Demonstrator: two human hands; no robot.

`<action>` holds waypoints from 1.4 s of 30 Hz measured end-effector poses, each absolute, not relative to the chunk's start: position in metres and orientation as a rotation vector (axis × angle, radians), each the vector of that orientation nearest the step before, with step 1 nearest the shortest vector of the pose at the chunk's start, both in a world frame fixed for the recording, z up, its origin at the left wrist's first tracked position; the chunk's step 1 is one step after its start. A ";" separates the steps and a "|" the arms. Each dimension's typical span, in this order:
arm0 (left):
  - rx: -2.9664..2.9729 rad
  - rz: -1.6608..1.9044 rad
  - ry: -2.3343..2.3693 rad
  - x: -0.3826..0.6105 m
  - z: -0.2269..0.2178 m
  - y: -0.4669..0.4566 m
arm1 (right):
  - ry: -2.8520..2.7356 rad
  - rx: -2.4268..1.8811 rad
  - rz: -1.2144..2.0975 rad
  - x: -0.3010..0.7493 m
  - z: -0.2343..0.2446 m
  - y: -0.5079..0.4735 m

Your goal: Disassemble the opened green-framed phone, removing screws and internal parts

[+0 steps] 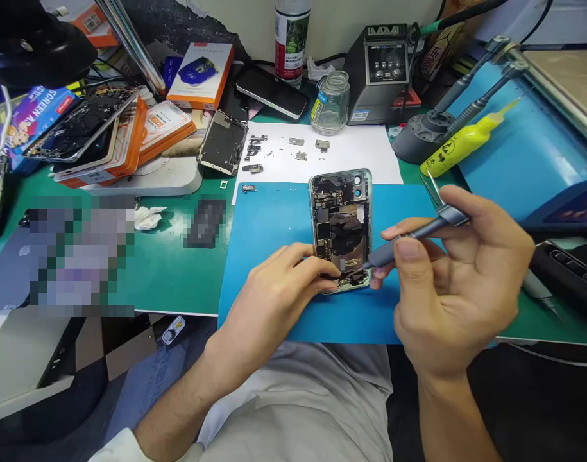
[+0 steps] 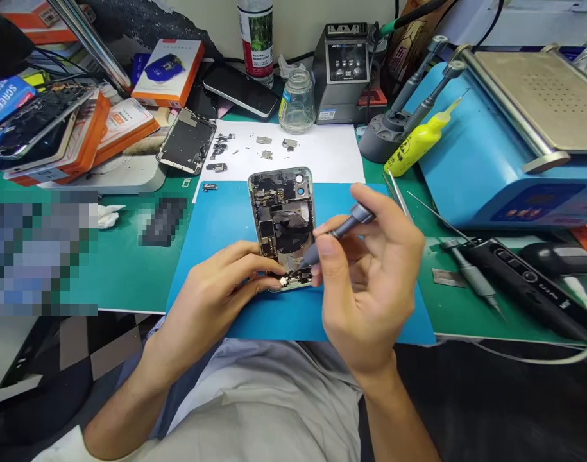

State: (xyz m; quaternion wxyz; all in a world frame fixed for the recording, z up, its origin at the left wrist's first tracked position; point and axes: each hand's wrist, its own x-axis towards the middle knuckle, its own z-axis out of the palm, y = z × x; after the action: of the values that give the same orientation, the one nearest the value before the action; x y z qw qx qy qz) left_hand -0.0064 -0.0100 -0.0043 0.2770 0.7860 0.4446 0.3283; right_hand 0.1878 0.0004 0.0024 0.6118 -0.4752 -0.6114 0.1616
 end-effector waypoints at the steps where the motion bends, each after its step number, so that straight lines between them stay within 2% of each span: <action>1: 2.104 0.890 1.189 -0.006 -0.004 -0.010 | -1.431 -1.080 0.396 0.187 0.001 0.000; 17: 2.004 0.906 1.200 -0.004 -0.004 -0.012 | -1.618 -1.192 0.345 0.195 -0.014 -0.008; 27: 2.035 0.968 1.172 -0.005 -0.008 -0.013 | -1.663 -1.188 0.385 0.194 -0.011 -0.004; 33: 2.052 0.973 1.178 -0.005 -0.008 -0.013 | -1.864 -1.238 0.461 0.197 0.007 0.007; 42: 2.052 0.981 1.174 -0.004 -0.009 -0.013 | -2.128 -1.305 0.197 0.191 0.019 0.016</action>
State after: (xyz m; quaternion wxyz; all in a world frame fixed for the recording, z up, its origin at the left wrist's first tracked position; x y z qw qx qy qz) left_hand -0.0036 -0.0128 -0.0091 0.2868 0.7681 0.4395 0.3670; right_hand 0.1910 0.0164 0.0187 0.3134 -0.4950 -0.8070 0.0747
